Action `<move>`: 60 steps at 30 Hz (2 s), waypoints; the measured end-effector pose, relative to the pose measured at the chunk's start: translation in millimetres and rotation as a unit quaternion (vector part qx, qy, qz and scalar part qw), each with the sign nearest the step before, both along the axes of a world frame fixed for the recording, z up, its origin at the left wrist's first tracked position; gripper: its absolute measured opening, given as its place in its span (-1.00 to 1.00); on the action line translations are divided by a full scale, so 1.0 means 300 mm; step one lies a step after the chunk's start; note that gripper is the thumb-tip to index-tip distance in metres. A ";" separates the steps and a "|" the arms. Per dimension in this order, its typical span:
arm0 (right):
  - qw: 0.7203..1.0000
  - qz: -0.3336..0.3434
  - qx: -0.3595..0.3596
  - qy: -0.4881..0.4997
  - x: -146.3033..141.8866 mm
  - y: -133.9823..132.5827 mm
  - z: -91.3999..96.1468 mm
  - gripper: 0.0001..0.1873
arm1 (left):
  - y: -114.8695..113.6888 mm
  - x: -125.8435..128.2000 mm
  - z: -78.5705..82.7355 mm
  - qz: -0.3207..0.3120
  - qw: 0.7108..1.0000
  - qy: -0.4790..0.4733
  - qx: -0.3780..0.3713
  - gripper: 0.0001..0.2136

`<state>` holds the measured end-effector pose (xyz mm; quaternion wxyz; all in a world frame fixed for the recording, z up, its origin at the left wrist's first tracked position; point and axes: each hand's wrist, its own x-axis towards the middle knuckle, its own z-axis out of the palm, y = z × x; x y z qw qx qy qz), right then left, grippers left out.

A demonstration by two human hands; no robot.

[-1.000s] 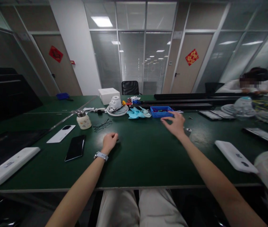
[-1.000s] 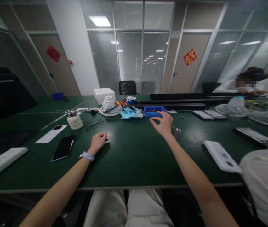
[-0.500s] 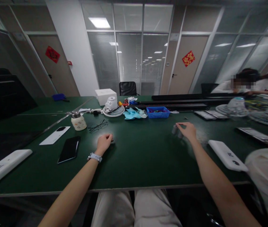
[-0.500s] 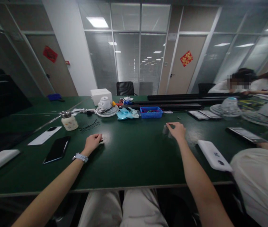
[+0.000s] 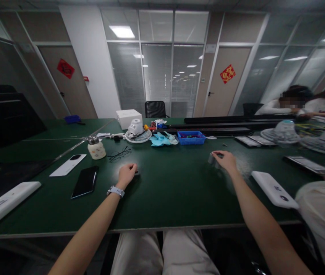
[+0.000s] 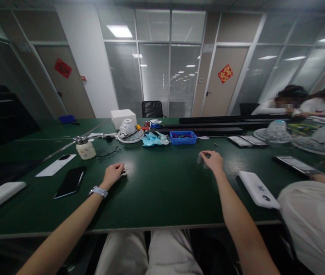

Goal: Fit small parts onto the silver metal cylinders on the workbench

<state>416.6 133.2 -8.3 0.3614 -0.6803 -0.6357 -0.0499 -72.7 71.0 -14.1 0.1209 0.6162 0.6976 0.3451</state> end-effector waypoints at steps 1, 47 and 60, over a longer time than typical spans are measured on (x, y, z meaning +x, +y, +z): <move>1.000 -0.004 -0.003 0.008 -0.001 0.002 -0.001 -0.65 | 0.000 0.001 0.001 0.000 1.000 0.002 -0.001 -0.65; 0.924 0.064 -0.157 0.344 0.061 -0.127 0.087 -0.56 | -0.005 0.007 0.008 -0.030 0.999 0.026 0.007 -0.57; 0.870 0.336 -0.087 0.350 -0.834 -0.149 0.015 -0.53 | -0.058 0.130 0.033 -0.171 0.973 -0.099 0.116 -0.54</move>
